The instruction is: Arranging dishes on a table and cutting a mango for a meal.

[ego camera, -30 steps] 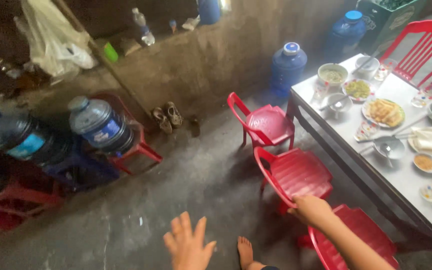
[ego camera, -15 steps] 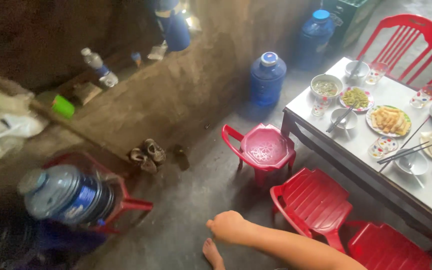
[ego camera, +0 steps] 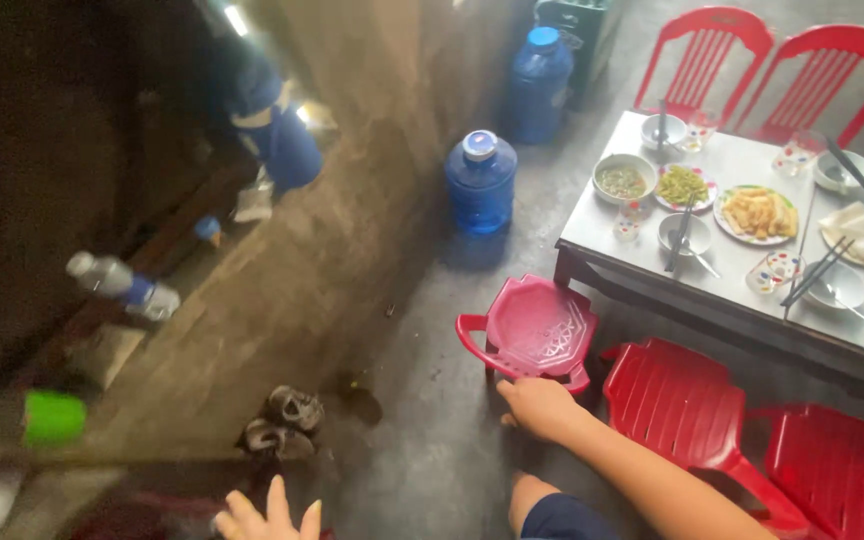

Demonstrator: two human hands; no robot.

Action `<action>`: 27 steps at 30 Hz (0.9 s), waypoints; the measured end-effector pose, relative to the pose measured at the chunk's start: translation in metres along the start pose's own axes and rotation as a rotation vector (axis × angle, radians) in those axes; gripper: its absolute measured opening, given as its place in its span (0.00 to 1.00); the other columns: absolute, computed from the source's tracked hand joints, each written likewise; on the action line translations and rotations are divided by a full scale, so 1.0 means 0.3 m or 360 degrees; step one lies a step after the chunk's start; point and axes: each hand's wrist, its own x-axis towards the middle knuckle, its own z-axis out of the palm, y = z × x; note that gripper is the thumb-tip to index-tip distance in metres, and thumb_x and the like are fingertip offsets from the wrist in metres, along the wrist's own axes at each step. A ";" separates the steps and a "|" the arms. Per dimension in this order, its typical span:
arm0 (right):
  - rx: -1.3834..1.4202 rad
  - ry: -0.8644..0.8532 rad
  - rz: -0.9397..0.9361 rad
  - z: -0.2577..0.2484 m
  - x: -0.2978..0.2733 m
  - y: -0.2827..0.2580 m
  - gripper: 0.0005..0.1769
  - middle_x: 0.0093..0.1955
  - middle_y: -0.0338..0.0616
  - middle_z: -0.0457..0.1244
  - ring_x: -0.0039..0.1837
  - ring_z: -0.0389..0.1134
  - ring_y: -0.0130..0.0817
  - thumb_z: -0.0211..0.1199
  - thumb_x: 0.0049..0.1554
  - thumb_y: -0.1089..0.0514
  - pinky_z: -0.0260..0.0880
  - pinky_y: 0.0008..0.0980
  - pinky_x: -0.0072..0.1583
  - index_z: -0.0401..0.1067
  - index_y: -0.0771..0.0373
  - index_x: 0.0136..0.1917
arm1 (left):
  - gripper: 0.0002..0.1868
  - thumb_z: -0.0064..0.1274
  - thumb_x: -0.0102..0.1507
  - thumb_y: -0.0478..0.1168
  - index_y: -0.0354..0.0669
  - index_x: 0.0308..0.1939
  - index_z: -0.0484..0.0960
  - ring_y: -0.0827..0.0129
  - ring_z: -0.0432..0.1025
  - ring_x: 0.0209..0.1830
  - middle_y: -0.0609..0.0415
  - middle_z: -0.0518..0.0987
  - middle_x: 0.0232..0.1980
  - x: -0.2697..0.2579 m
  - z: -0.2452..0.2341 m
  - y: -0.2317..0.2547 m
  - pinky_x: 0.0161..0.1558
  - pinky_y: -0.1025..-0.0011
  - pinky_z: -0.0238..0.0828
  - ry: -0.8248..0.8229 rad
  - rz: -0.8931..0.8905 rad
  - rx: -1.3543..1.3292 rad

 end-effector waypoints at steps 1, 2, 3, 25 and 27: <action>0.0030 -0.0026 0.0046 0.009 0.030 0.031 0.25 0.46 0.55 0.68 0.51 0.71 0.56 0.71 0.52 0.45 0.71 0.54 0.51 0.67 0.61 0.53 | 0.39 0.51 0.58 0.72 0.68 0.70 0.67 0.43 0.57 0.73 0.38 0.56 0.77 0.095 -0.090 0.059 0.67 0.47 0.60 -0.0001 0.0034 0.0048; 0.0061 -0.0051 0.0092 0.020 0.056 0.063 0.26 0.47 0.56 0.68 0.52 0.70 0.58 0.73 0.50 0.44 0.71 0.55 0.52 0.67 0.60 0.53 | 0.42 0.51 0.56 0.74 0.69 0.71 0.66 0.41 0.56 0.74 0.37 0.54 0.79 0.153 -0.158 0.145 0.68 0.46 0.58 -0.0002 0.0068 0.0096; 0.0064 -0.0071 0.0101 0.025 0.073 0.083 0.26 0.47 0.56 0.68 0.52 0.70 0.58 0.73 0.50 0.44 0.71 0.55 0.52 0.67 0.60 0.53 | 0.42 0.51 0.56 0.74 0.69 0.71 0.66 0.41 0.56 0.74 0.37 0.54 0.79 0.167 -0.128 0.185 0.68 0.46 0.58 -0.0022 0.0079 0.0098; 0.0291 -0.0025 0.1107 0.020 -0.109 0.232 0.26 0.48 0.50 0.69 0.55 0.71 0.53 0.71 0.52 0.42 0.72 0.52 0.54 0.66 0.57 0.56 | 0.45 0.57 0.53 0.68 0.69 0.73 0.66 0.34 0.43 0.79 0.33 0.47 0.80 0.757 -0.248 0.708 0.70 0.32 0.44 0.0323 0.0878 -0.0478; 0.0309 -0.0024 0.1085 0.015 -0.082 0.189 0.27 0.47 0.51 0.69 0.54 0.71 0.54 0.71 0.52 0.43 0.72 0.53 0.54 0.66 0.58 0.56 | 0.45 0.58 0.53 0.67 0.66 0.73 0.67 0.33 0.42 0.79 0.31 0.46 0.79 0.737 -0.306 0.743 0.69 0.31 0.43 0.0334 0.1006 -0.0586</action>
